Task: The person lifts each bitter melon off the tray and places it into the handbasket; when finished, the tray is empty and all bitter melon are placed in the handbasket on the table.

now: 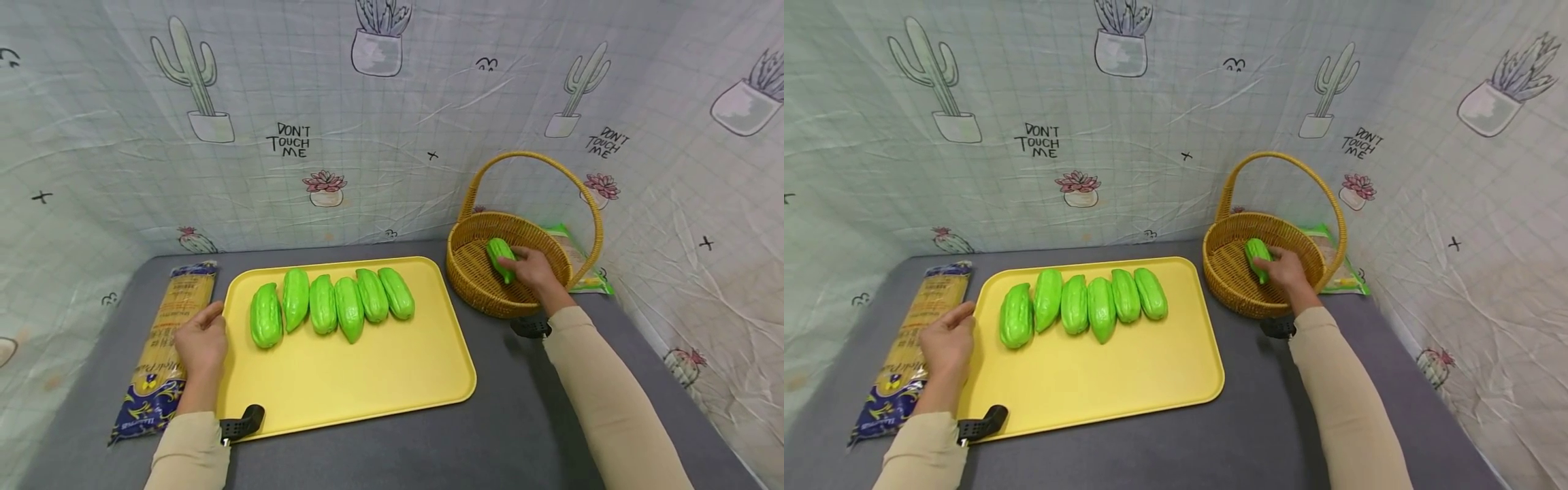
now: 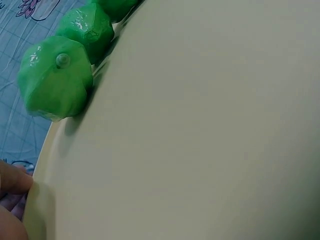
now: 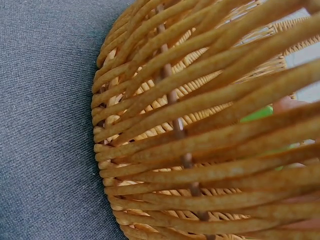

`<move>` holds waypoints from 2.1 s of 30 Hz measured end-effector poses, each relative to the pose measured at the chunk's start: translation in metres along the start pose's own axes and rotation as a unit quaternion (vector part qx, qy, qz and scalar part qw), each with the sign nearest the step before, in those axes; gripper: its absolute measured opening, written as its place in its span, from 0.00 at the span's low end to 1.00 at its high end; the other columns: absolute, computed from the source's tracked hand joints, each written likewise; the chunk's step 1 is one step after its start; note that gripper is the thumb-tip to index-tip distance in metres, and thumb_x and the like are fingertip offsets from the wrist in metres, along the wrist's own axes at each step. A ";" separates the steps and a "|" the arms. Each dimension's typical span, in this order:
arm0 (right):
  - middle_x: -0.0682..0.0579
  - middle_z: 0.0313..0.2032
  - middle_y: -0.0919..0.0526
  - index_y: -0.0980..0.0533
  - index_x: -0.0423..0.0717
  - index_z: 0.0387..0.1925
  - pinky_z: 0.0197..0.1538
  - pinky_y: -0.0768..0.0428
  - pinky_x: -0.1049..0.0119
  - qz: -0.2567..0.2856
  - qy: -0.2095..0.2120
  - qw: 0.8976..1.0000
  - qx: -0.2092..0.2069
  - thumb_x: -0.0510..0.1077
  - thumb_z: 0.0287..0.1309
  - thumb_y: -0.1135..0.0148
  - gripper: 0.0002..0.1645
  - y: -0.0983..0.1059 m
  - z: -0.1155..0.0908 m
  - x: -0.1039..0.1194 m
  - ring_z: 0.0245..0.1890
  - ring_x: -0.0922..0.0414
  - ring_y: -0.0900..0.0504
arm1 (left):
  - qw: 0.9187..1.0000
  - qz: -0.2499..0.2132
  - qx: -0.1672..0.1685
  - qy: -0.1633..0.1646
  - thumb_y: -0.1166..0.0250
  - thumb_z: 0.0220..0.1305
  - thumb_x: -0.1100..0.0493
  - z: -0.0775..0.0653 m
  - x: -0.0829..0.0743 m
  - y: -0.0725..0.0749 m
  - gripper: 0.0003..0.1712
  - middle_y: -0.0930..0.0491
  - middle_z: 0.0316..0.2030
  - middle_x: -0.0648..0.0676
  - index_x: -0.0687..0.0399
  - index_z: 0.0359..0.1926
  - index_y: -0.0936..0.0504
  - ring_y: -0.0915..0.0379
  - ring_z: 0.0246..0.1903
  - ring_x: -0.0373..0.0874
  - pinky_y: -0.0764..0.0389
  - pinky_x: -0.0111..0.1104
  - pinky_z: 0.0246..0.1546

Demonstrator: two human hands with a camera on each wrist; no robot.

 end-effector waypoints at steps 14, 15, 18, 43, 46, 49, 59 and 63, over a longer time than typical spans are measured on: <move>0.30 0.77 0.47 0.53 0.37 0.80 0.74 0.32 0.41 0.016 0.007 1.000 0.002 0.53 0.73 0.43 0.48 -0.004 0.002 -0.005 0.76 0.34 0.42 | 1.000 0.005 0.003 0.003 0.50 0.77 0.64 -0.003 0.000 0.004 0.23 0.24 0.67 0.61 0.57 0.69 0.24 0.28 0.67 0.55 0.24 0.42 0.68; 0.30 0.78 0.48 0.53 0.37 0.80 0.74 0.31 0.41 0.017 0.006 1.000 0.005 0.53 0.74 0.43 0.48 -0.004 0.001 -0.005 0.76 0.34 0.42 | 1.000 0.007 0.003 0.001 0.50 0.77 0.64 -0.004 -0.001 0.004 0.23 0.24 0.67 0.62 0.57 0.69 0.24 0.27 0.67 0.55 0.23 0.43 0.68; 0.30 0.78 0.50 0.54 0.38 0.81 0.74 0.30 0.42 0.024 0.001 1.000 0.013 0.52 0.74 0.44 0.47 -0.005 0.000 -0.006 0.77 0.35 0.44 | 1.000 0.007 0.003 -0.002 0.50 0.77 0.65 -0.005 -0.001 0.005 0.23 0.23 0.66 0.61 0.57 0.68 0.23 0.26 0.66 0.54 0.22 0.41 0.67; 0.32 0.78 0.47 0.51 0.36 0.80 0.73 0.32 0.37 -0.008 0.049 0.999 -0.022 0.55 0.76 0.47 0.45 0.007 -0.010 0.007 0.76 0.33 0.42 | 1.000 0.012 -0.004 -0.012 0.49 0.77 0.64 -0.005 -0.004 0.002 0.22 0.22 0.65 0.60 0.57 0.67 0.22 0.25 0.64 0.53 0.21 0.37 0.65; 0.33 0.78 0.47 0.51 0.36 0.80 0.74 0.33 0.37 -0.003 0.060 0.998 -0.027 0.55 0.76 0.48 0.45 0.009 -0.012 0.011 0.77 0.33 0.43 | 1.000 0.015 -0.006 -0.016 0.49 0.77 0.64 -0.005 -0.004 0.003 0.22 0.22 0.65 0.61 0.58 0.67 0.22 0.25 0.64 0.54 0.21 0.38 0.64; 0.34 0.78 0.46 0.51 0.36 0.80 0.75 0.34 0.38 0.003 0.072 0.997 -0.029 0.57 0.76 0.48 0.45 0.010 -0.016 0.015 0.77 0.34 0.43 | 1.000 0.016 -0.008 -0.014 0.50 0.77 0.64 -0.005 -0.004 0.003 0.22 0.22 0.66 0.61 0.58 0.67 0.23 0.25 0.64 0.54 0.22 0.42 0.66; 0.38 0.78 0.42 0.47 0.44 0.80 0.75 0.35 0.38 0.019 0.159 0.985 -0.064 0.62 0.73 0.46 0.46 0.008 -0.042 0.051 0.78 0.39 0.42 | 1.000 0.012 0.003 -0.011 0.51 0.78 0.63 -0.003 -0.002 0.001 0.23 0.25 0.68 0.63 0.58 0.69 0.25 0.27 0.67 0.57 0.24 0.45 0.68; 0.41 0.78 0.40 0.44 0.44 0.79 0.77 0.35 0.43 0.046 0.214 0.974 -0.065 0.58 0.74 0.45 0.43 -0.004 -0.055 0.075 0.78 0.42 0.41 | 1.000 0.011 0.000 -0.014 0.51 0.78 0.63 -0.004 -0.001 0.002 0.23 0.24 0.67 0.62 0.58 0.68 0.24 0.26 0.66 0.56 0.23 0.44 0.67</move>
Point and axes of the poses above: each hand's wrist, its own z-axis towards the middle knuckle, its own y-axis out of the back of the hand, x = y × z, the point moved 10 cm from there along z, towards the middle knuckle
